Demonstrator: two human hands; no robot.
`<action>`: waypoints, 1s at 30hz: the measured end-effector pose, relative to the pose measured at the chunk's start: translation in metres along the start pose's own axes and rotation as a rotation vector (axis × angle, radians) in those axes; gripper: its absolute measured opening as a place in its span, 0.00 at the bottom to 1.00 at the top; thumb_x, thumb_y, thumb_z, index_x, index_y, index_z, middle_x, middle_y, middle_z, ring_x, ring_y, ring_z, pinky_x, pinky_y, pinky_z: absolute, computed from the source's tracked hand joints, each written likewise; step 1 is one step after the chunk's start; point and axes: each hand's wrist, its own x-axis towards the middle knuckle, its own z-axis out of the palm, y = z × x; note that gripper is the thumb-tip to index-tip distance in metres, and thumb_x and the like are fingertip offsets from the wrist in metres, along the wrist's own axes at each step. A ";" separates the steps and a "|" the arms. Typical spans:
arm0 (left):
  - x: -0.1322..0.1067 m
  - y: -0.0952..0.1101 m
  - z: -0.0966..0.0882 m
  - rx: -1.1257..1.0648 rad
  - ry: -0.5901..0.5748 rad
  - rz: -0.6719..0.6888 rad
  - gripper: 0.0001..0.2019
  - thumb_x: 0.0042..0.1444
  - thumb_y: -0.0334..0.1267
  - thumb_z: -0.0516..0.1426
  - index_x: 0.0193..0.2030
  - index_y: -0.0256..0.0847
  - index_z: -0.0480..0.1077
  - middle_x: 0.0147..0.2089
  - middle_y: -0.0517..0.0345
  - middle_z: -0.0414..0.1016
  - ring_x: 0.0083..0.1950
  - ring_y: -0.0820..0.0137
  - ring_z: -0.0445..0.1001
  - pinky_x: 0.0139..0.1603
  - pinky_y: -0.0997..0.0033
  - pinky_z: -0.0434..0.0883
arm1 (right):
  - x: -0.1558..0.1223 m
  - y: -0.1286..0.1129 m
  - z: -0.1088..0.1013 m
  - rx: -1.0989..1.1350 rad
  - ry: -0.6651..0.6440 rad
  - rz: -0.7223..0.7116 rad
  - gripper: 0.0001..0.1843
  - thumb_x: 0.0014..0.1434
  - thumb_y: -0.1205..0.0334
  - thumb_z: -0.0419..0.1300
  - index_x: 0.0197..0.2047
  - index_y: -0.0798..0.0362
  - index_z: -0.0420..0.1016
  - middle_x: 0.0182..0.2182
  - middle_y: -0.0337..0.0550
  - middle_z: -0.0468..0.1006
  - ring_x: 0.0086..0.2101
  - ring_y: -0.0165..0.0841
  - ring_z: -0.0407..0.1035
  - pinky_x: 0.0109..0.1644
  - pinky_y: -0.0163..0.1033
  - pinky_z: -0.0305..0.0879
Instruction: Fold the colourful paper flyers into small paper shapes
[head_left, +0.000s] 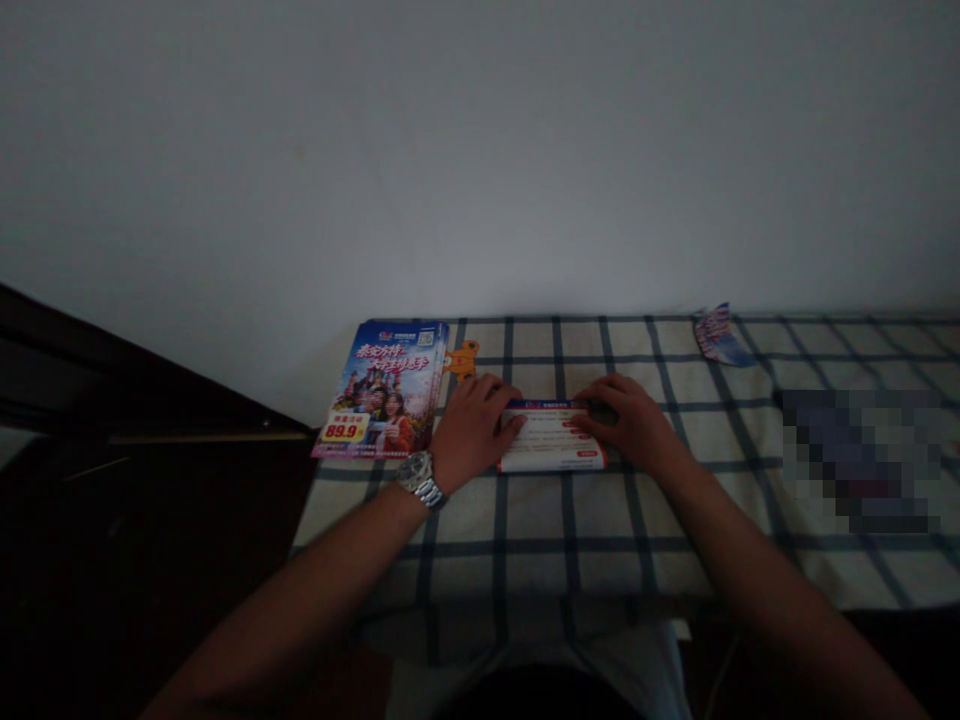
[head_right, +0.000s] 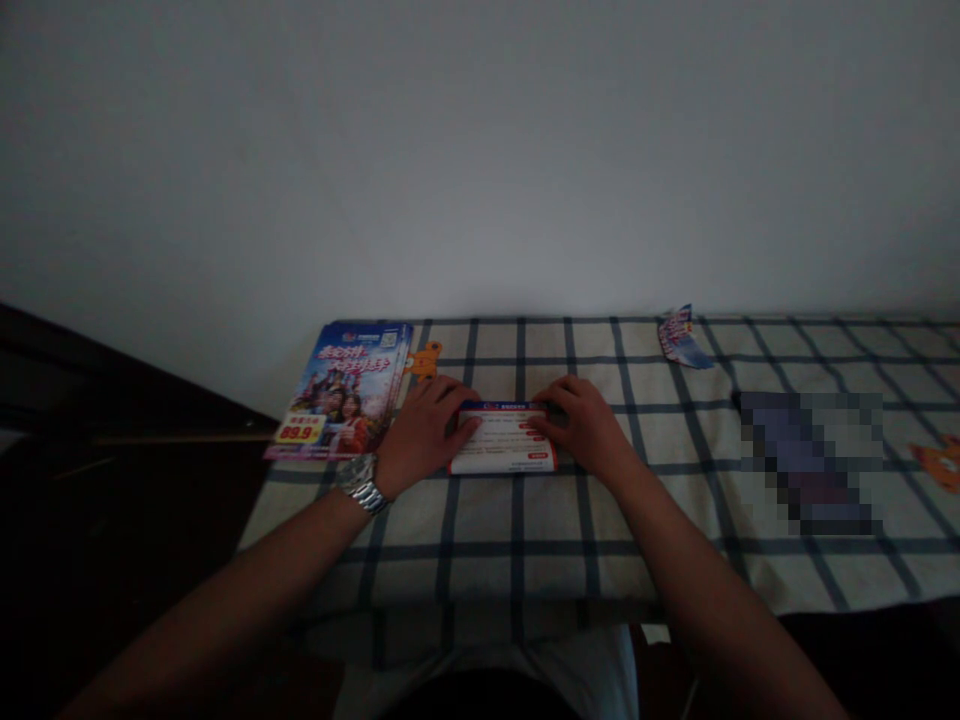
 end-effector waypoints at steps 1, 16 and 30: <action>0.000 0.000 0.000 -0.001 -0.001 0.002 0.12 0.66 0.40 0.58 0.55 0.44 0.71 0.54 0.51 0.69 0.56 0.57 0.67 0.61 0.51 0.67 | 0.000 0.000 0.000 0.000 0.002 0.001 0.09 0.62 0.59 0.66 0.46 0.48 0.79 0.42 0.46 0.76 0.45 0.43 0.71 0.50 0.50 0.70; 0.002 -0.002 -0.003 -0.031 -0.007 -0.019 0.10 0.64 0.38 0.60 0.52 0.43 0.72 0.51 0.53 0.70 0.54 0.57 0.68 0.58 0.52 0.68 | 0.001 -0.001 0.001 -0.003 -0.001 0.017 0.08 0.62 0.60 0.66 0.45 0.49 0.80 0.42 0.46 0.76 0.45 0.42 0.71 0.50 0.49 0.69; 0.004 -0.003 0.001 -0.024 0.001 -0.043 0.09 0.64 0.39 0.61 0.49 0.44 0.72 0.49 0.54 0.71 0.52 0.58 0.68 0.55 0.54 0.68 | 0.002 -0.001 0.001 0.005 0.010 0.023 0.07 0.63 0.59 0.65 0.45 0.48 0.80 0.42 0.46 0.77 0.45 0.42 0.72 0.50 0.48 0.68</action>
